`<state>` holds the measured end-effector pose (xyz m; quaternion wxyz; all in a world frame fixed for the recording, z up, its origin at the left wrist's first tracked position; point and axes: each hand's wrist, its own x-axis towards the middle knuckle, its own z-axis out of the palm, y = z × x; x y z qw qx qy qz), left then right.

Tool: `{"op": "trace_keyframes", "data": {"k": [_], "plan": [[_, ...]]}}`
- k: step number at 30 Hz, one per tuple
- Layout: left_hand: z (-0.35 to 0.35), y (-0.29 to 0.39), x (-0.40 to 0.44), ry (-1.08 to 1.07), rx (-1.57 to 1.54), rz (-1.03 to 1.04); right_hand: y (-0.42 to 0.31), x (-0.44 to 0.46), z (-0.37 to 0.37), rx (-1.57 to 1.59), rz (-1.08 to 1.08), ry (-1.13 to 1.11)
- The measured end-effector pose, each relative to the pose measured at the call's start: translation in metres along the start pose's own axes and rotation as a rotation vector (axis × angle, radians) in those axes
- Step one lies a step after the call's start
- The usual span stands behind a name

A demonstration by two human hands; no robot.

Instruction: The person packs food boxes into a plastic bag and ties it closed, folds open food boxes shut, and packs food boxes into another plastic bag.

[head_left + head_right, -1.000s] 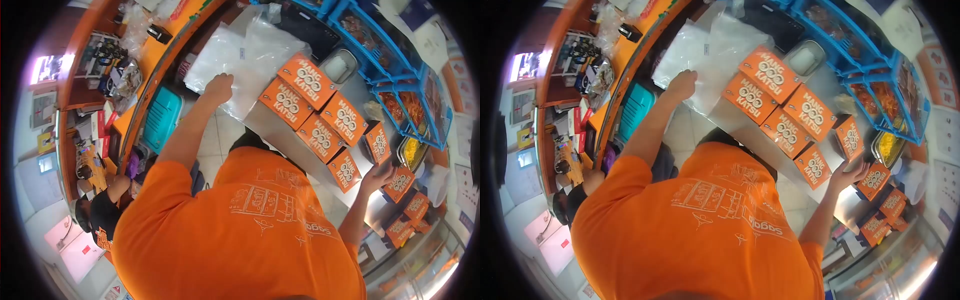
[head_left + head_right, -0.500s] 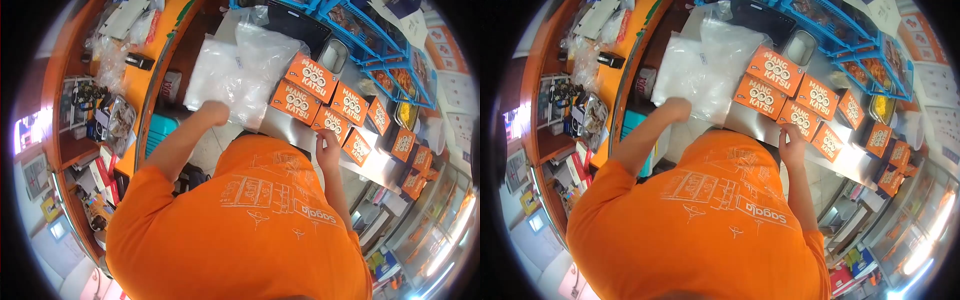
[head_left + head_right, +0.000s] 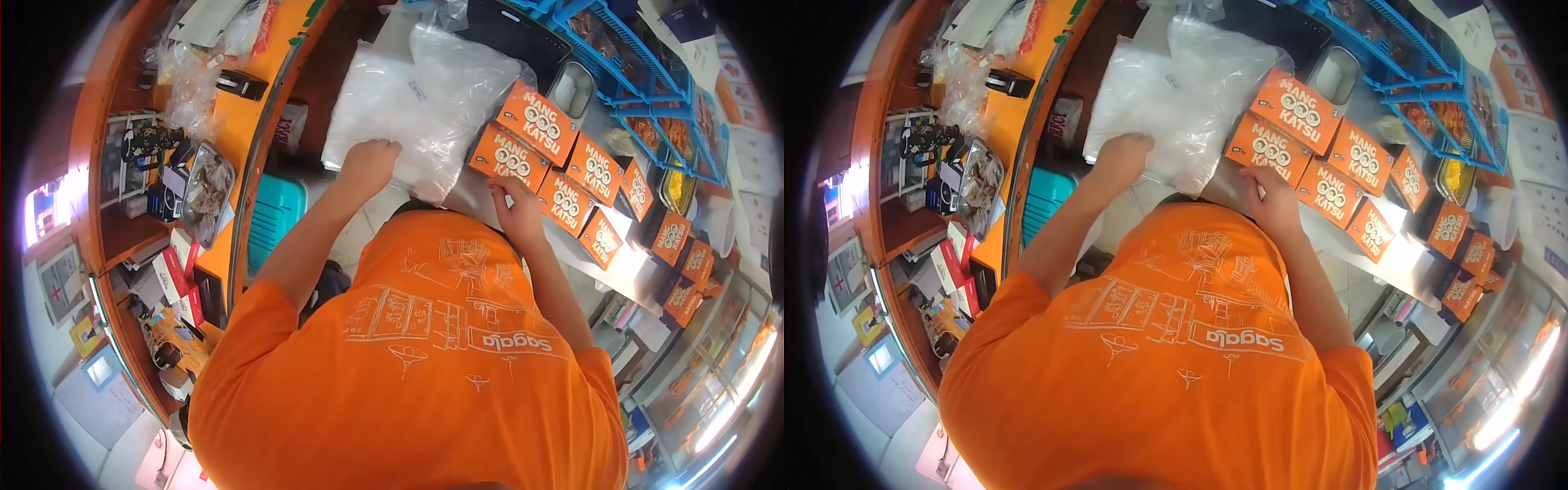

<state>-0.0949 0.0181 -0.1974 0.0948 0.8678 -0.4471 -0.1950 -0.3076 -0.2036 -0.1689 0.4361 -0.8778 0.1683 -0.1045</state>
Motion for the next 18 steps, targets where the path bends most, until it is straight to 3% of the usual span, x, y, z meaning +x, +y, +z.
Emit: {"op": "trace_keyframes", "data": {"k": [4, 6, 7, 10, 12, 14, 15, 16, 17, 18], "plan": [[-0.06, -0.003, 0.01, 0.049, -0.163, 0.066, -0.037, 0.031, 0.013, 0.096, -0.014, -0.04], [-0.082, -0.001, 0.025, 0.269, -0.318, 0.016, -0.058, 0.047, 0.02, 0.204, 0.145, -0.184], [-0.097, 0.006, 0.031, 0.272, -0.306, 0.032, -0.066, 0.055, 0.022, 0.208, 0.14, -0.165], [-0.142, 0.035, 0.043, 0.377, -0.218, 0.068, -0.081, 0.072, 0.023, 0.719, 0.538, -0.561], [-0.167, 0.051, 0.047, 0.474, -0.21, 0.031, -0.09, 0.075, 0.024, 0.749, 0.485, -0.561], [-0.182, 0.055, 0.045, 0.43, -0.192, 0.04, -0.085, 0.077, 0.029, 0.777, 0.424, -0.568], [-0.189, 0.056, 0.044, 0.378, -0.181, 0.046, -0.07, 0.076, 0.041, 0.591, 0.357, -0.495], [-0.199, 0.052, 0.041, 0.566, -0.14, 0.135, -0.066, 0.078, 0.043, 0.409, 0.294, -0.414], [-0.21, 0.047, 0.036, 0.749, -0.098, 0.232, -0.06, 0.081, 0.041, 0.418, 0.284, -0.392], [-0.233, 0.052, 0.021, 0.855, -0.199, 0.158, -0.057, 0.081, 0.036, 0.444, 0.368, -0.404]]}}
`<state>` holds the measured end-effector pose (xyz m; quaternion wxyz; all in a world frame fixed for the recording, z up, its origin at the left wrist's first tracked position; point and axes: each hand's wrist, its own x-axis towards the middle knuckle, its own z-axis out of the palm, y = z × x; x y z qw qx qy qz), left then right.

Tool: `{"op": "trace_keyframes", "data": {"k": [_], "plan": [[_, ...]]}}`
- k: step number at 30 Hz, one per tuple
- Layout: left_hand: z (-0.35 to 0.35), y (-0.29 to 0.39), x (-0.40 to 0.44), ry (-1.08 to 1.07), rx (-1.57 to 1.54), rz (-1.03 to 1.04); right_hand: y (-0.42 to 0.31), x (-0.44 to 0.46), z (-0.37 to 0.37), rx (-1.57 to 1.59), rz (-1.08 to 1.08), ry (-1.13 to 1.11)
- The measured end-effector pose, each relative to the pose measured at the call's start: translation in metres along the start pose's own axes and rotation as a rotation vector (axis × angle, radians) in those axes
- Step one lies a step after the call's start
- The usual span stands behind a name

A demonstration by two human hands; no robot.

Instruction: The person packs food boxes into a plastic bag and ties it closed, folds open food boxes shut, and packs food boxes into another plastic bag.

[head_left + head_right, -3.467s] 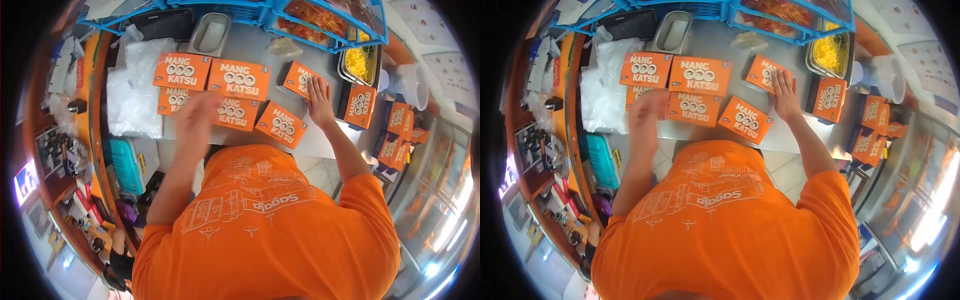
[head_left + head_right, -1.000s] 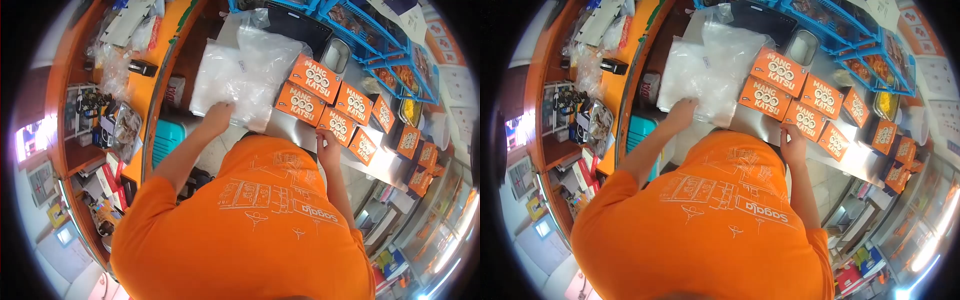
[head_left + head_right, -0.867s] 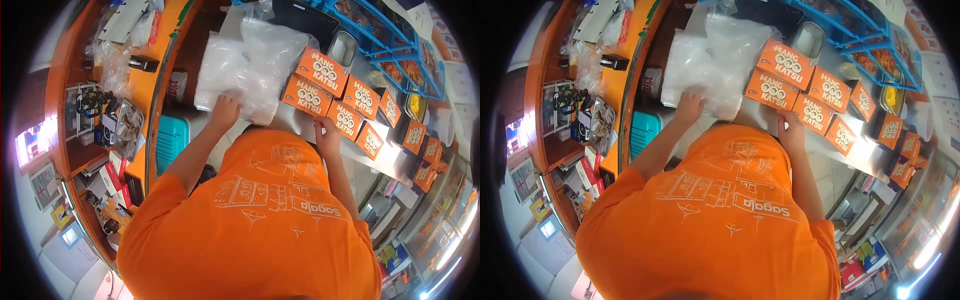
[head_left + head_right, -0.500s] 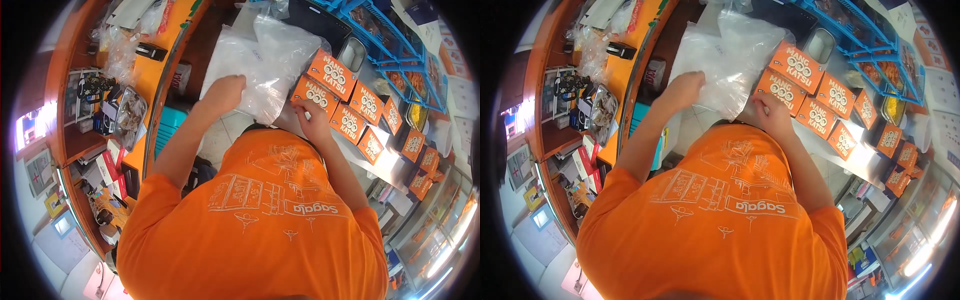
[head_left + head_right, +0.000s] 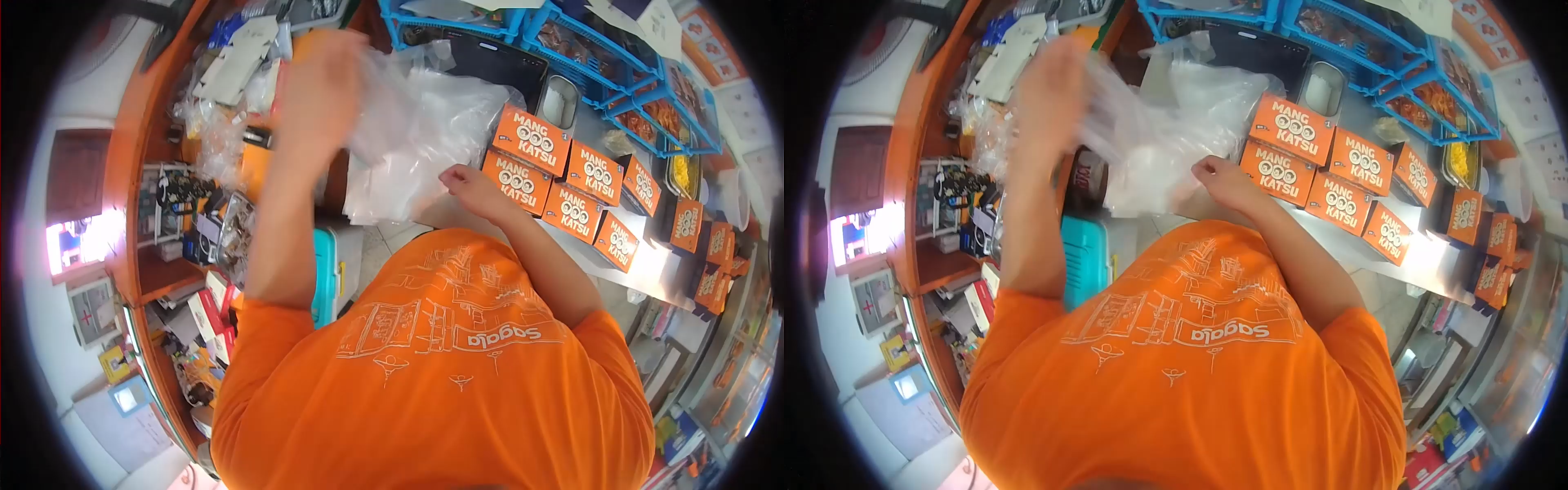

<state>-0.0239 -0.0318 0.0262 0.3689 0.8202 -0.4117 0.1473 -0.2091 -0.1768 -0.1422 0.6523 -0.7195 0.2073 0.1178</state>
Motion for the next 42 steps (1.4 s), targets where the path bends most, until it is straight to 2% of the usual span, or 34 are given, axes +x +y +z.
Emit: {"op": "trace_keyframes", "data": {"k": [1, 2, 4, 5, 7, 8, 9, 10, 12, 13, 14, 15, 17, 18, 19, 20, 21, 22, 23, 24, 25, 27, 29, 31, 33, 34, 36, 38, 41, 42], "plan": [[-0.03, 0.027, 0.01, 0.047, -0.122, -0.122, 0.002, -0.002, -0.003, 0.045, 0.082, -0.006], [-0.06, 0.054, 0.019, 0.109, -0.249, -0.238, -0.004, -0.007, -0.008, 0.061, 0.077, 0.007], [-0.082, 0.092, 0.013, 0.005, -0.48, -0.325, -0.03, -0.025, -0.025, 0.666, 0.193, -0.355], [-0.078, 0.105, 0.006, -0.094, -0.516, -0.266, -0.046, -0.034, -0.031, 0.674, 0.179, -0.339], [-0.054, 0.113, -0.013, -0.623, -0.467, 0.065, -0.07, -0.045, -0.032, 0.958, 0.054, -0.506], [-0.03, 0.117, -0.034, -0.786, -0.603, 0.094, -0.077, -0.047, -0.032, 1.054, 0.008, -0.561], [-0.013, 0.121, -0.05, -0.952, -0.739, 0.123, -0.08, -0.046, -0.032, 0.866, -0.049, -0.4], [-0.013, 0.121, -0.049, -0.967, -0.743, 0.149, -0.083, -0.045, -0.035, 0.676, -0.1, -0.234], [-0.019, 0.111, -0.044, -1.411, -0.675, 0.472, -0.083, -0.04, -0.035, 0.799, -0.14, -0.152], [-0.022, 0.099, -0.038, -1.288, -0.797, 0.238, -0.082, -0.04, -0.036, 0.91, -0.165, -0.1], [-0.021, 0.089, -0.035, -1.144, -0.908, -0.001, -0.084, -0.043, -0.042, 0.777, -0.13, -0.116], [-0.005, 0.078, -0.045, -0.7, -1.088, -0.315, -0.084, -0.046, -0.041, 0.57, -0.037, -0.175], [0.024, 0.017, -0.045, -0.404, -0.868, -0.552, -0.078, -0.057, -0.033, 0.09, 0.131, -0.212], [0.038, 0.001, -0.054, -0.376, -0.679, -0.632, -0.062, -0.06, -0.021, -0.174, 0.232, -0.2], [0.057, -0.034, -0.073, -0.566, -0.318, -0.563, -0.035, -0.055, -0.006, -0.602, 0.1, -0.098], [0.081, -0.074, -0.107, -0.788, -0.08, -0.422, -0.022, -0.047, -0.004, -0.638, 0.189, -0.248], [0.107, -0.102, -0.141, -1.037, -0.058, -0.399, -0.016, -0.046, -0.006, -0.532, 0.24, -0.339], [0.131, -0.137, -0.176, -1.271, -0.344, -0.451, -0.007, -0.043, -0.009, -0.418, 0.262, -0.443], [0.125, -0.119, -0.195, -1.349, -0.798, -0.875, -0.006, -0.051, -0.013, -0.404, 0.288, -0.404], [0.127, -0.099, -0.203, -1.43, -0.961, -1.015, -0.008, -0.055, -0.016, -0.444, 0.171, -0.351], [0.132, -0.079, -0.206, -1.489, -1.0, -1.011, -0.012, -0.058, -0.018, -0.492, 0.045, -0.308], [0.142, -0.049, -0.202, -1.535, -1.013, -0.97, -0.022, -0.068, -0.027, -0.424, 0.054, -0.248], [0.151, -0.03, -0.188, -1.458, -1.009, -0.911, -0.032, -0.086, -0.045, -0.286, -0.166, -0.168], [0.159, -0.019, -0.176, -1.259, -1.07, -0.85, -0.044, -0.104, -0.066, -0.336, -0.216, -0.152], [0.169, -0.013, -0.166, -0.909, -1.266, -0.734, -0.042, -0.118, -0.085, -0.376, -0.279, -0.149], [0.164, -0.001, -0.157, -0.888, -1.254, -0.735, -0.04, -0.123, -0.096, -0.39, -0.356, -0.079], [0.151, 0.025, -0.127, -0.57, -1.142, -0.64, -0.038, -0.136, -0.12, -0.416, -0.459, -0.007], [0.141, 0.04, -0.114, -0.571, -1.037, -0.62, -0.035, -0.156, -0.141, -0.359, -0.556, 0.102], [0.134, 0.081, -0.116, -0.577, -0.862, -0.6, -0.04, -0.192, -0.172, -0.277, -0.473, -0.007], [0.137, 0.094, -0.122, -0.539, -0.728, -0.449, -0.027, -0.191, -0.179, -0.274, -0.48, -0.022]]}}
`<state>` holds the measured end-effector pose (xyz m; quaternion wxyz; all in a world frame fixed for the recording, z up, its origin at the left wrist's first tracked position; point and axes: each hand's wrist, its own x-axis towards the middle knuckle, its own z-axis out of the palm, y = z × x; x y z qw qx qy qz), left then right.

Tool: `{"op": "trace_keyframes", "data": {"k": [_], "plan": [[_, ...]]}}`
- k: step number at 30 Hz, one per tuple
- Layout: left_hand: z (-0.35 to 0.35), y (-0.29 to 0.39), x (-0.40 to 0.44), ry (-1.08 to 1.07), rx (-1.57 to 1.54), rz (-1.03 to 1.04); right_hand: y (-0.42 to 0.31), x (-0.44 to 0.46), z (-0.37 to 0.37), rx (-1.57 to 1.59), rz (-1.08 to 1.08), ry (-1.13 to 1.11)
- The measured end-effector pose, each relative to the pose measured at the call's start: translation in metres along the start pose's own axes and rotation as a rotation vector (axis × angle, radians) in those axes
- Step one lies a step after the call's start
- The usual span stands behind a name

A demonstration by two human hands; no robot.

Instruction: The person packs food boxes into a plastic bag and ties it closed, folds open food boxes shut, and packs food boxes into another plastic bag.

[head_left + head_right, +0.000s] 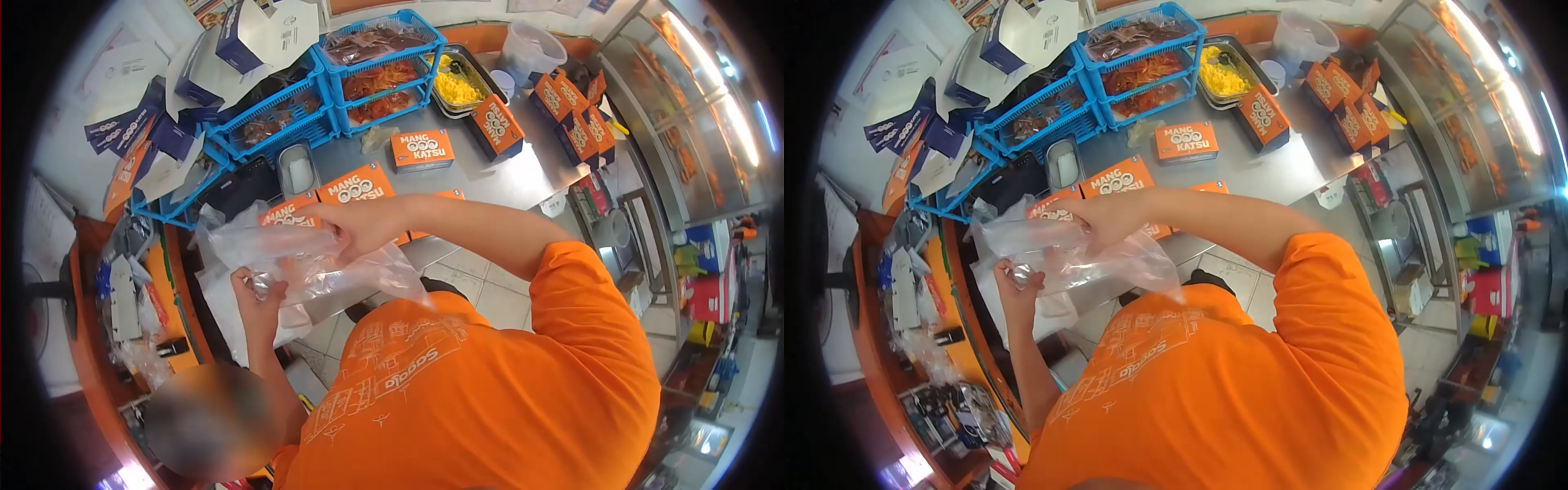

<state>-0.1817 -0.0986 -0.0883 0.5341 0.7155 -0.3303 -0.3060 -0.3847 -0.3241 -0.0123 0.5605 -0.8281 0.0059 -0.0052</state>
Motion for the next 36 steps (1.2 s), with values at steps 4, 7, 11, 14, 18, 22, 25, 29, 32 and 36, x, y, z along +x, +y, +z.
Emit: {"op": "trace_keyframes", "data": {"k": [4, 7, 11, 14, 18, 22, 25, 29, 32, 36], "plan": [[0.064, 0.03, -0.034, 0.038, 0.286, 0.263, 0.021, -0.003, 0.009, 0.004, 0.063, -0.084], [0.089, 0.058, -0.073, 0.137, 0.215, 0.098, 0.03, -0.005, 0.031, 0.099, 0.143, 0.079], [0.082, 0.063, -0.136, 0.232, 0.501, -0.192, 0.04, -0.018, 0.025, 0.434, 0.154, -0.035], [0.075, 0.068, -0.174, 0.044, 0.345, -0.263, 0.035, -0.024, 0.037, 0.48, 0.053, -0.164], [0.087, 0.087, -0.178, -0.136, 0.448, -0.151, 0.005, -0.015, 0.029, 0.328, -0.021, -0.499], [0.091, 0.062, -0.156, 0.052, -0.19, -0.23, -0.026, 0.011, 0.019, -0.061, -0.028, -0.663], [0.085, 0.046, -0.149, 0.242, -0.243, -0.214, -0.027, 0.027, 0.041, -0.382, -0.481, 0.071], [0.079, 0.025, -0.14, 0.564, -0.269, -0.332, -0.04, 0.006, 0.082, -0.341, -0.127, 0.252], [0.078, -0.005, -0.14, 0.403, -0.921, -0.138, -0.022, 0.007, 0.143, -0.343, 0.206, 0.014], [0.028, -0.04, -0.139, 0.3, -0.9, -0.519, 0.026, 0.022, 0.202, 0.025, 0.276, -0.001]]}}
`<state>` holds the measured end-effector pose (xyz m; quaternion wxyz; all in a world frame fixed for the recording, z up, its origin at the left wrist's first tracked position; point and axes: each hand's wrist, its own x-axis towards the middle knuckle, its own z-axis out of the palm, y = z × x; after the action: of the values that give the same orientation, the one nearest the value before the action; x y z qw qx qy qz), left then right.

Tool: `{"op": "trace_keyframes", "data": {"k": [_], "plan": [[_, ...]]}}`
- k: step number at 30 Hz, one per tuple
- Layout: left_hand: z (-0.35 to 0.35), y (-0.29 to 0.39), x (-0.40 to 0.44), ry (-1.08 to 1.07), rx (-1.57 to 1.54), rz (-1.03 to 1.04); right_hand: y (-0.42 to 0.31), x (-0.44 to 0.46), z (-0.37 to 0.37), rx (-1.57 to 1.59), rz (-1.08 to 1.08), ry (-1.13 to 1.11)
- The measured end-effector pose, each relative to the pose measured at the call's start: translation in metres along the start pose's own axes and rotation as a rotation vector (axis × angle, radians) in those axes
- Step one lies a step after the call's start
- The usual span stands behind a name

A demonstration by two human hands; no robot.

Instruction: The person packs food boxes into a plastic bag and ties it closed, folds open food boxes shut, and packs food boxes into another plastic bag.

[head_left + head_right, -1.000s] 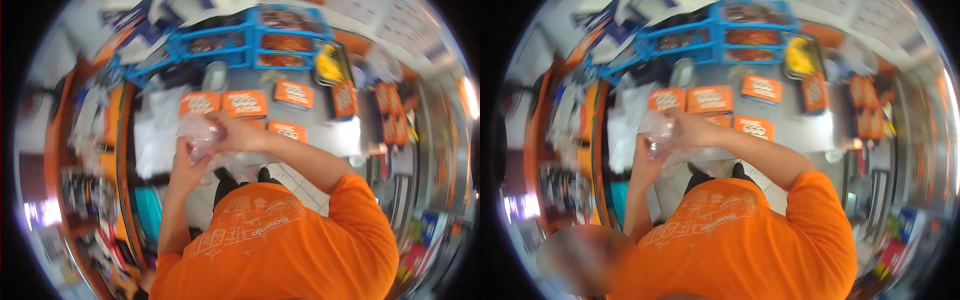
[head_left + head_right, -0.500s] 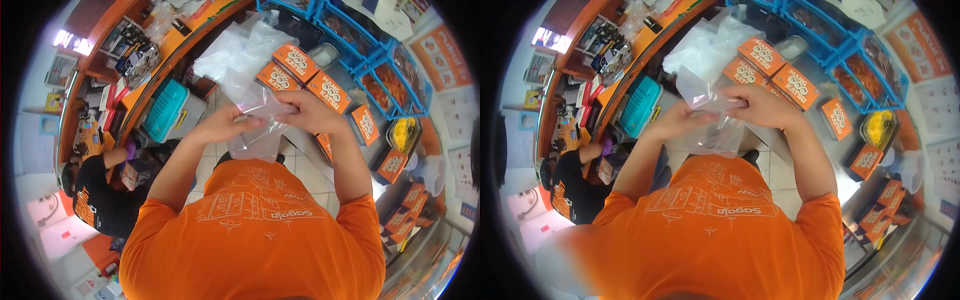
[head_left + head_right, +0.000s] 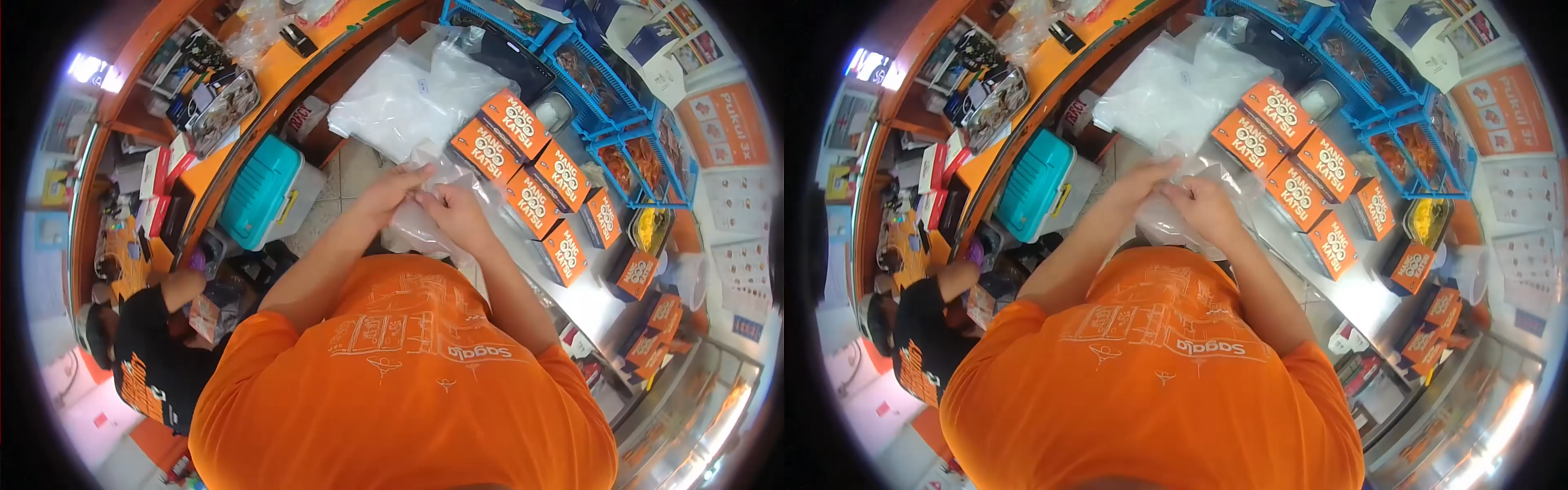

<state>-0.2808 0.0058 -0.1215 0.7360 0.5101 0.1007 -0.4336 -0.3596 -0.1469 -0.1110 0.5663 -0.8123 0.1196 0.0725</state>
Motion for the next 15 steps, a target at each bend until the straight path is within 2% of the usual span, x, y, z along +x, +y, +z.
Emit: {"op": "trace_keyframes", "data": {"k": [2, 4, 5, 6, 7, 9, 10, 11, 13, 14, 15], "plan": [[-0.061, 0.004, 0.008, -0.134, 0.355, 0.137, 0.014, 0.003, -0.009, -0.367, -0.246, 0.037], [-0.149, 0.028, 0.023, 0.171, 1.002, 0.342, 0.023, 0.012, -0.063, -0.47, 0.066, 0.16], [-0.185, 0.044, 0.019, 0.253, 0.922, 0.232, 0.024, 0.009, -0.086, -0.64, 0.03, 0.263], [-0.191, 0.049, 0.017, 0.285, 0.878, 0.172, 0.01, 0.008, -0.095, -0.812, -0.01, 0.36], [-0.196, 0.055, 0.016, 0.319, 0.834, 0.114, 0.001, 0.012, -0.084, -0.821, 0.004, 0.362], [-0.165, 0.03, 0.012, 0.469, 1.523, 0.4, -0.016, 0.022, -0.044, -0.163, 0.201, 0.48], [-0.141, 0.031, 0.004, 0.449, 1.538, 0.564, -0.023, 0.032, -0.032, 0.147, 0.32, 0.465], [-0.116, 0.04, -0.003, 0.423, 1.548, 0.732, -0.028, 0.042, -0.022, 0.147, 0.329, 0.479], [-0.077, 0.05, -0.005, 0.252, 1.54, 1.07, -0.032, 0.053, -0.004, 0.52, 0.27, 0.239], [-0.077, 0.047, 0.005, 0.231, 1.539, 1.067, -0.043, 0.055, 0.003, 0.523, 0.281, 0.253], [-0.079, 0.046, 0.026, 0.061, 1.416, 0.909, -0.062, 0.058, 0.007, 0.09, 0.156, 0.28]]}}
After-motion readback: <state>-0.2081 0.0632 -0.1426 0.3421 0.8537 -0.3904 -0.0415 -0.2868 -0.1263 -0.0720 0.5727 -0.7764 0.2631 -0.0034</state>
